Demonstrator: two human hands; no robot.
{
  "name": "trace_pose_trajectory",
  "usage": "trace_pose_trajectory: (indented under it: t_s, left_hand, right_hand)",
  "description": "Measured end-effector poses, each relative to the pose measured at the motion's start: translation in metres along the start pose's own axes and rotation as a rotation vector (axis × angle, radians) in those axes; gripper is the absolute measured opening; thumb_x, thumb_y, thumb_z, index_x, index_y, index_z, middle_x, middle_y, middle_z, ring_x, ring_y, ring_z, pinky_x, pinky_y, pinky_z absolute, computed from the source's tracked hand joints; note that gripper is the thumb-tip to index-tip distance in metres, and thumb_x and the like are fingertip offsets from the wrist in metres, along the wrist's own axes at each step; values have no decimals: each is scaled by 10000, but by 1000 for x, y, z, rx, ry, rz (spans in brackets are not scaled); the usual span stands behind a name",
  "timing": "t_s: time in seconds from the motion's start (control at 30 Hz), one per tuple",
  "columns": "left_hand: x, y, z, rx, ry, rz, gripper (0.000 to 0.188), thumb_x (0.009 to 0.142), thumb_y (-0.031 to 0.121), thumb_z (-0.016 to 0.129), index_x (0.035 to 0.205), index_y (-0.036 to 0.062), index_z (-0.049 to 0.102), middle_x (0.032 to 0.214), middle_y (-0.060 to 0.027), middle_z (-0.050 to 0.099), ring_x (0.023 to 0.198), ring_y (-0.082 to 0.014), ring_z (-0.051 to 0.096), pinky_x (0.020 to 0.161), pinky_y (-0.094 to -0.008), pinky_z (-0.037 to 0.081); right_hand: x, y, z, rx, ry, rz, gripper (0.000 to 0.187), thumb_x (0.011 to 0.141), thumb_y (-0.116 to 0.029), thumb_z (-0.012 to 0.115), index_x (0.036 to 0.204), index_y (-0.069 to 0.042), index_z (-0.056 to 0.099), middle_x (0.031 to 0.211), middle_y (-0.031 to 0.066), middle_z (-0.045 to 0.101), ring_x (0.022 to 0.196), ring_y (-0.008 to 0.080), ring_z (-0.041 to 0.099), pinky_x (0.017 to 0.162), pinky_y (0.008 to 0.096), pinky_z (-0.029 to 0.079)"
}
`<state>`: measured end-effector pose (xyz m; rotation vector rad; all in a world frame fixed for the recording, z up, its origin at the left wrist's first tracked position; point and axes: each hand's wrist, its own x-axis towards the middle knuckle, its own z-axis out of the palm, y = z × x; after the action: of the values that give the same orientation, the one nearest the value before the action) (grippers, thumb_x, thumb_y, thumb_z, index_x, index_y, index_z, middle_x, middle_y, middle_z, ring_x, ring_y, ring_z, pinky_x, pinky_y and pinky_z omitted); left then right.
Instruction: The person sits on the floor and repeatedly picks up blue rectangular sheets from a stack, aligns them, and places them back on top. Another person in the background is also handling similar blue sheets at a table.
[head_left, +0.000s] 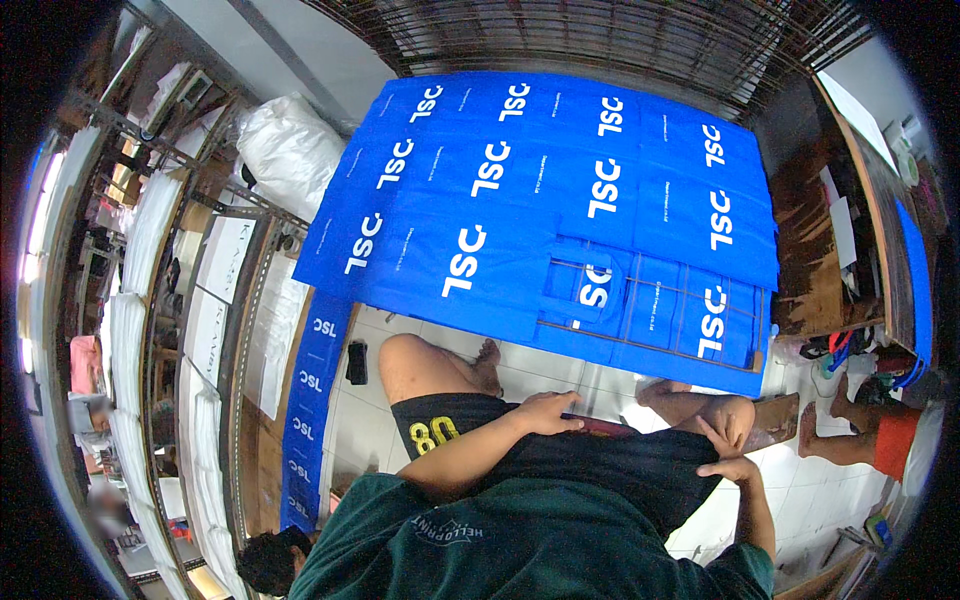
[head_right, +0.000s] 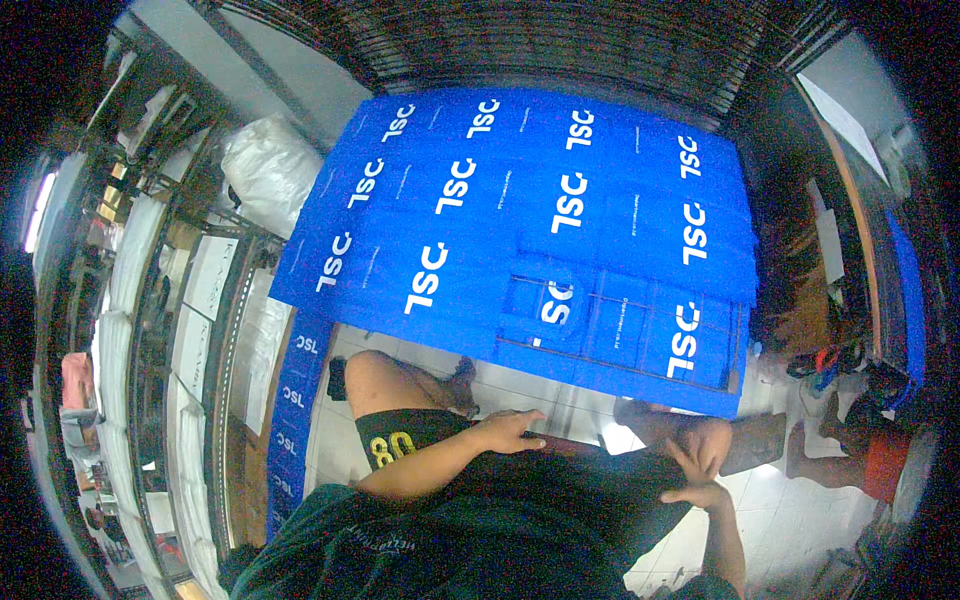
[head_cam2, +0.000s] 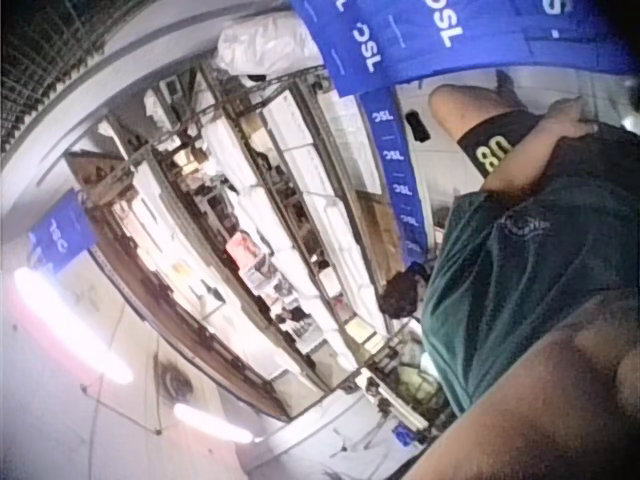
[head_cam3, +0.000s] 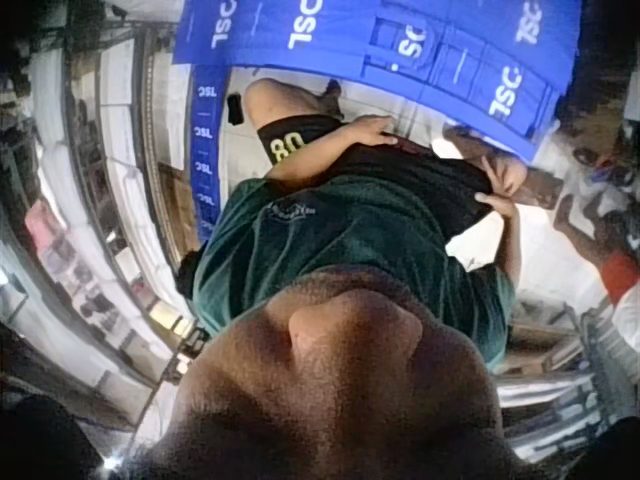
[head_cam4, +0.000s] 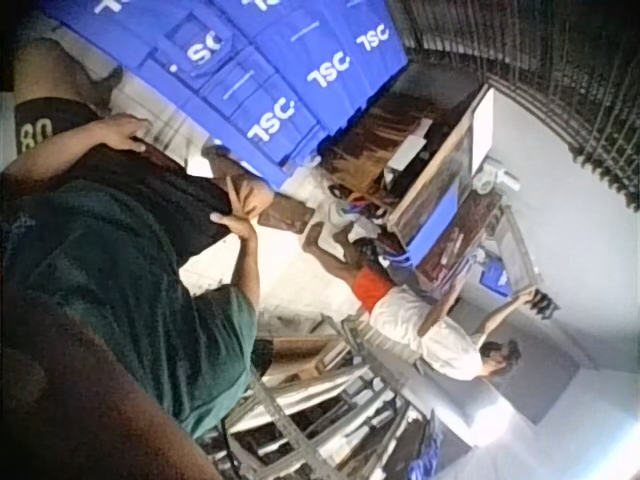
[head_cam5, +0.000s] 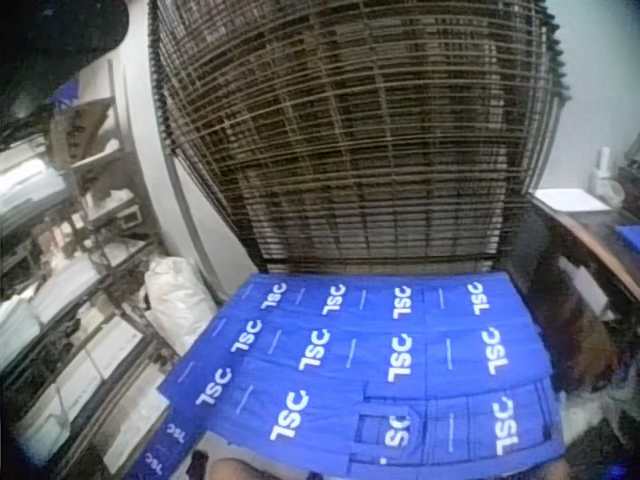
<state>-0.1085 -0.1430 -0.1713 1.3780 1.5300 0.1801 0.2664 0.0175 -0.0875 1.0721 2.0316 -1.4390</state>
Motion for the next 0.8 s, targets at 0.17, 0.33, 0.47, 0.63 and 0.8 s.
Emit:
trace_pose_trajectory:
  t_s: [0.17,0.33,0.47,0.63,0.8]
  left_hand:
    - [0,4,-4,25,-11,-18,635,787,518,566,1238,93,424,1099,-230,572,1045,-389,532,876,-462,415]
    - [6,-12,11,31,19,-13,656,785,524,566,1257,94,413,1100,-215,578,1056,-388,528,886,-458,412]
    - [3,-1,1,13,-31,-52,676,772,533,578,1265,100,412,1135,-202,566,1088,-374,514,908,-451,403]
    - [12,-9,8,11,33,14,641,785,546,560,1230,103,432,1100,-200,580,1029,-392,544,862,-475,428]
    - [32,-29,29,7,86,68,704,765,572,559,1278,114,407,1157,-198,553,1063,-386,529,905,-467,409]
  right_hand:
    - [-2,-11,-37,174,-384,-20,1230,522,-489,775,1451,-147,44,1490,183,-10,1366,296,-105,1070,441,-53]
    - [5,-16,-41,12,-491,77,1197,545,-472,772,1450,-155,56,1493,173,3,1363,315,-92,1070,448,-36]
    - [10,-32,-38,-95,-540,148,1183,554,-538,745,1450,-181,60,1485,207,-7,1343,359,-145,1036,519,-73]
    - [16,-41,-19,-251,-403,237,1169,565,-619,711,1450,-214,64,1474,249,-19,1318,414,-212,994,609,-119]
    - [6,-3,30,-345,337,-125,793,682,-552,637,1330,-143,431,1427,169,292,1360,355,123,1014,605,-63]
